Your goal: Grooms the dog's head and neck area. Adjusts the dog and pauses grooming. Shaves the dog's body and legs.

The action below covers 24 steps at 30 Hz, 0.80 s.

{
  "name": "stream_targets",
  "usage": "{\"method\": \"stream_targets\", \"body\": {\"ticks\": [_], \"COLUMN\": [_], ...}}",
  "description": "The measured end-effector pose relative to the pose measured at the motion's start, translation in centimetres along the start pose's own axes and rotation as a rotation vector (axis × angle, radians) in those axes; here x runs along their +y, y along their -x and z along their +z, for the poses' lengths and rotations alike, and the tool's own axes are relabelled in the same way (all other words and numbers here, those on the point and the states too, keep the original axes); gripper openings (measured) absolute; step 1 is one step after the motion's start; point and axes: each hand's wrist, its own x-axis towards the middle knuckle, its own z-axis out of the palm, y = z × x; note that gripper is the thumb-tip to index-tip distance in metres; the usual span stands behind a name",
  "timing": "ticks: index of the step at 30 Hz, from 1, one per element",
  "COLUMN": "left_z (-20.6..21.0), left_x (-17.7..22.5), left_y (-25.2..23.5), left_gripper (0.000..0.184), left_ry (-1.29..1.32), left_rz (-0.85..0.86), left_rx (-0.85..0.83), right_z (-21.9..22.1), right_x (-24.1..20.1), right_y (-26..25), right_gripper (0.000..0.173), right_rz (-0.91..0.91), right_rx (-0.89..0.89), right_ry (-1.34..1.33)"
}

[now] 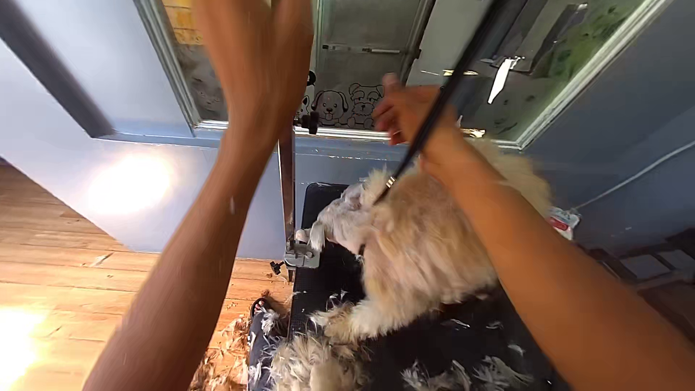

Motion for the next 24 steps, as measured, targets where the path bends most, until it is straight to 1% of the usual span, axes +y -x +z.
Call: {"method": "stream_targets", "body": {"ticks": [1,2,3,4,5,6,7,8,9,10,11,12,13,15,17,18,20,22,24], "left_z": [-1.6,-2.4,-2.5,-1.7,-0.4,1.2,3.0,4.9,6.7,8.4,10.1,11.8,13.1,14.4,14.4,14.2,14.5,14.9,15.1], "left_x": [1.0,1.9,2.6,2.8,2.7,2.4,2.1,1.7,1.1,0.5,0.0,-0.5,-1.0,-1.6,-2.2,-2.5,-2.5,-1.7,-0.4], "left_y": [3.7,8.2,13.5,18.6,22.9,26.2,28.4,29.8,30.4,30.4,30.1,29.6,28.9,28.7,30.1,30.8,31.1,30.5,30.1], "left_gripper": [0.02,0.027,0.027,0.027,0.032,0.044,0.058,0.071,0.081,0.084,0.077,0.067,0.063,0.055,0.053,0.055,0.066,0.076,0.081], "left_ry": [0.067,0.135,0.191,0.243,0.278,0.319,0.376,0.451,0.531,0.613,0.711,0.783,0.818,0.833,0.786,0.742,0.628,0.539,0.451], "left_rz": [0.076,0.082,-0.01,-0.163,-0.37,-0.602,-0.811,-0.964,-1.05,-1.103,-1.156,-1.197,-1.244,-1.292,-1.217,-1.178,-1.093,-1.006,-0.983], "left_rx": [-0.035,-0.104,-0.193,-0.266,-0.354,-0.434,-0.482,-0.504,-0.532,-0.569,-0.574,-0.548,-0.551,-0.573,-0.643,-0.67,-0.685,-0.677,-0.702], "right_z": [-2.8,-5.4,-7.3,-8.1,-7.8,-6.9,-5.9,-5.1,-4.5,-4.1,-3.7,-3.3,-2.9,-2.5,-2.3,-2.2,-2.2,-2.9,-4.2], "right_x": [1.3,3.2,5.6,8.5,11.7,14.7,17.3,19.6,21.5,23.1,24.1,24.8,25.4,26.1,26.5,26.9,27.9,28.8,29.3], "right_y": [2.0,4.9,8.8,13.1,17.3,20.9,24.1,26.5,28.2,29.2,29.6,29.4,28.7,26.6,24.3,23.6,22.9,23.5,24.7], "right_gripper": [0.04,0.033,0.028,0.023,0.022,0.032,0.047,0.064,0.077,0.087,0.094,0.097,0.096,0.093,0.084,0.08,0.079,0.079,0.07], "right_rz": [-0.072,-0.112,-0.101,-0.048,0.059,0.222,0.422,0.629,0.816,0.958,1.063,1.135,1.181,1.216,1.291,1.341,1.356,1.287,1.186], "right_rx": [0.18,0.37,0.559,0.737,0.887,0.966,0.984,0.983,0.978,0.971,0.952,0.94,0.956,1.001,0.973,0.95,0.906,0.828,0.741], "right_ry": [-0.007,-0.043,-0.112,-0.173,-0.185,-0.158,-0.123,-0.115,-0.122,-0.123,-0.151,-0.211,-0.246,-0.222,-0.091,0.012,0.121,0.194,0.219]}}
